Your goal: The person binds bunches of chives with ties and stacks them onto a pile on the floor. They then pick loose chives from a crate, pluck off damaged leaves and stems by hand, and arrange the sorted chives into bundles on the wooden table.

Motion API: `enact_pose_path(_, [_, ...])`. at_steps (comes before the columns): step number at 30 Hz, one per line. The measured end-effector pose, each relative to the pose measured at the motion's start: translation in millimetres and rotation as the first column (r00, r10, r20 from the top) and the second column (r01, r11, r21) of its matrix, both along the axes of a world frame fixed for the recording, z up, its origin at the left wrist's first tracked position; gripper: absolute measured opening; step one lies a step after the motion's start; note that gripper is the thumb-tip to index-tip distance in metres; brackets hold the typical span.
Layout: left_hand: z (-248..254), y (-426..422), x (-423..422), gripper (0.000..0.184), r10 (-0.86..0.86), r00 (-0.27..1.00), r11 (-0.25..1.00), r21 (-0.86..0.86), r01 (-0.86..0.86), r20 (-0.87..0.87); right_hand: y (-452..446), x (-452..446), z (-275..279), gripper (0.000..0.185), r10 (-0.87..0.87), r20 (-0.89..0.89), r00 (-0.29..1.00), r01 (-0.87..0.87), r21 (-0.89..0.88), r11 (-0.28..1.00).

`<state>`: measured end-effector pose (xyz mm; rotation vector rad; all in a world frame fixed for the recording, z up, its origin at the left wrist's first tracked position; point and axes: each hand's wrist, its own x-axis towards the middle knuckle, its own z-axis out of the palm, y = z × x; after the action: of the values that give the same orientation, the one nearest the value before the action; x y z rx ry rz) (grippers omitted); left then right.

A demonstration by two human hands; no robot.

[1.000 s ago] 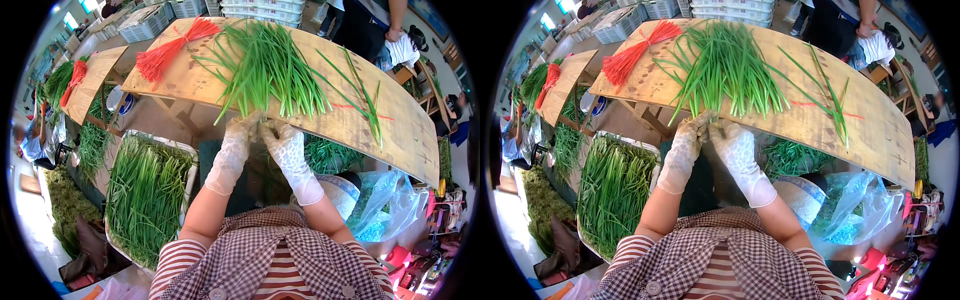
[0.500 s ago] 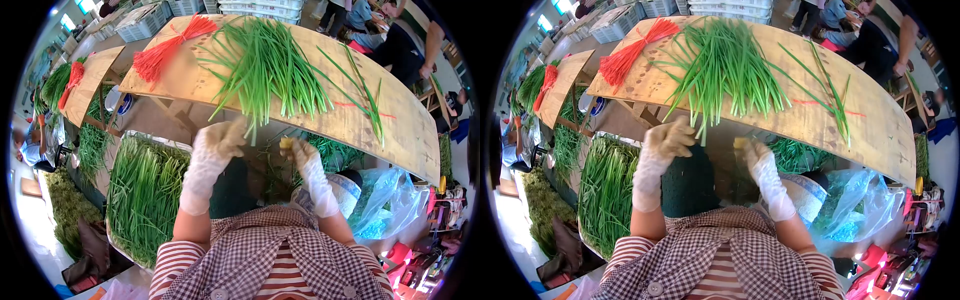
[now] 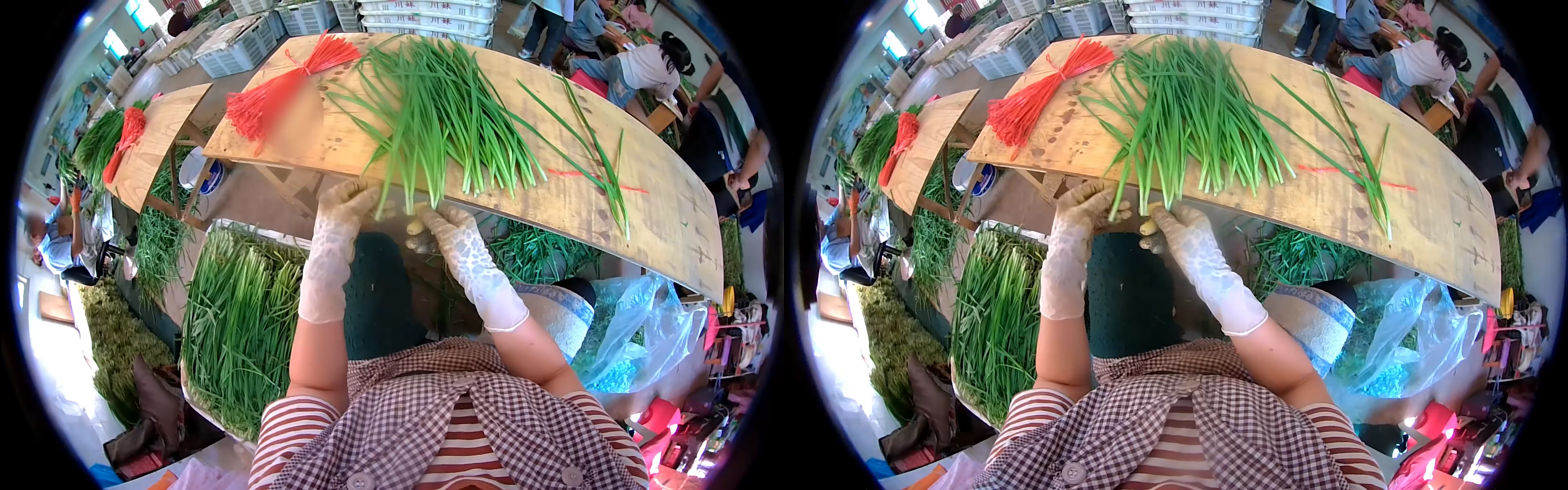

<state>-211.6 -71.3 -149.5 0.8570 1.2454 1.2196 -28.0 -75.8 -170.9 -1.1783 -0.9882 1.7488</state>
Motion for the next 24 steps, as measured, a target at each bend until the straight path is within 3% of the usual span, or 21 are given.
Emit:
enact_pose_path(4, [-11, -21, 18, 0.024, -0.055, 0.918, 0.998, 0.031, 0.046, 0.392, -5, 4, -6, 0.026, 0.018, -0.046, 0.999, -0.021, -0.077, 0.997])
enact_pose_path(7, [-17, -22, 29, 0.024, 0.019, 0.965, 1.0, -0.014, -0.016, 0.262, -9, -3, -5, 0.03, -0.013, -0.054, 0.998, 0.009, -0.077, 0.997])
enact_pose_path(8, [-11, -26, 34, 0.024, -0.002, 0.996, 0.996, 0.086, -0.006, 0.091, -7, -4, -9, 0.032, -0.007, -0.017, 1.0, 0.006, -0.05, 0.999])
enact_pose_path(11, [-11, -29, 33, 0.024, 0.015, 0.995, 0.996, 0.084, -0.023, 0.102, -4, -4, -6, 0.038, 0.0, 0.096, 0.995, 0.004, -0.047, 0.999])
enact_pose_path(12, [-16, -28, 28, 0.023, -0.009, 0.968, 1.0, 0.022, 0.004, 0.249, -4, -3, -4, 0.041, 0.003, 0.134, 0.991, 0.006, -0.06, 0.998])
enact_pose_path(15, [-21, -34, 18, 0.021, -0.119, 0.866, 0.991, 0.004, 0.134, 0.486, 4, -8, -28, 0.042, -0.116, -0.006, 0.993, 0.115, -0.084, 0.99])
enact_pose_path(18, [-24, -39, 19, 0.02, -0.088, 0.863, 0.992, -0.038, 0.124, 0.497, 1, -10, -17, 0.044, -0.116, -0.22, 0.969, 0.075, -0.187, 0.98])
enact_pose_path(21, [-33, -43, 17, 0.021, -0.002, 0.905, 0.997, -0.072, 0.036, 0.426, -3, -16, 11, 0.042, -0.078, -0.169, 0.983, 0.059, -0.116, 0.992])
enact_pose_path(24, [-35, -48, 14, 0.02, -0.019, 0.875, 0.997, -0.053, 0.051, 0.483, 10, -19, -19, 0.035, -0.058, -0.342, 0.938, -0.002, -0.172, 0.985])
